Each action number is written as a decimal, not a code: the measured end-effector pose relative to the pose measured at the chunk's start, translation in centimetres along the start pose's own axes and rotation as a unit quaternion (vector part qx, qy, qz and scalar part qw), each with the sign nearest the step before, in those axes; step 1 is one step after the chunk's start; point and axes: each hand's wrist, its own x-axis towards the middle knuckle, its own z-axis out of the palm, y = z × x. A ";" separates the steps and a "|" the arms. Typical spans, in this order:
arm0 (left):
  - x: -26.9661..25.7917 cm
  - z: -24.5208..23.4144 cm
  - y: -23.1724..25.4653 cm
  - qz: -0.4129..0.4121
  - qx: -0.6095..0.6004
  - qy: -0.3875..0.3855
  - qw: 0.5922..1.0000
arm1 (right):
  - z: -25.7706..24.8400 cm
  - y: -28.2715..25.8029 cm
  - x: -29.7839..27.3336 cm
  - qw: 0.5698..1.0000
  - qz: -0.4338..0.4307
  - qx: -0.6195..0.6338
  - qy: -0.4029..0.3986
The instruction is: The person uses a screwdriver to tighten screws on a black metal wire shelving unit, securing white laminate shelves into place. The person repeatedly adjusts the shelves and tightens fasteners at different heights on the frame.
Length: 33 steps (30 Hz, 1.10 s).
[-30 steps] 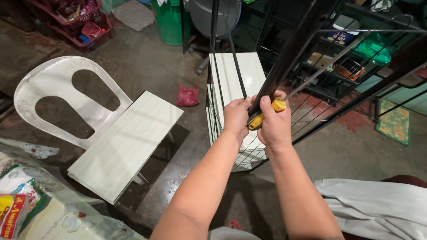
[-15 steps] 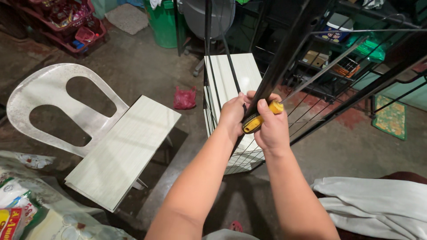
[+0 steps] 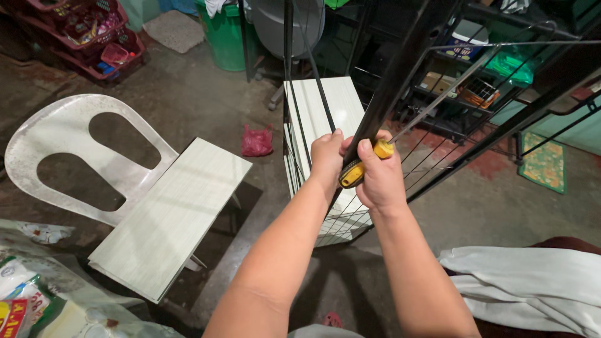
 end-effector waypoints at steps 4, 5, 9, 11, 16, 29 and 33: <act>-0.3 -0.7 0.7 -0.041 -0.024 -0.045 0.998 | 0.2 0.2 -0.1 0.999 0.003 -0.022 0.037; -0.4 -1.0 0.9 -0.063 -0.041 -0.062 0.995 | 0.2 0.4 -0.2 0.999 -0.001 -0.026 0.039; -0.7 -2.3 0.8 -0.108 -0.063 -0.098 0.987 | 0.1 1.2 -1.2 0.997 -0.021 -0.061 0.048; -0.6 -3.1 0.2 -0.086 -0.049 -0.113 0.989 | -0.2 1.7 -2.0 0.992 -0.031 -0.108 0.061; -0.9 -4.9 -1.9 -0.090 -0.086 -0.121 0.985 | -0.4 2.9 -3.9 0.980 -0.024 -0.168 0.102; -2.9 -6.7 -2.3 -0.105 -0.072 -0.159 0.979 | 0.5 4.1 -5.0 0.969 -0.056 -0.197 0.137; -3.9 -6.6 -3.9 -0.091 -0.112 -0.183 0.972 | -0.4 4.4 -4.0 0.962 -0.082 -0.199 0.170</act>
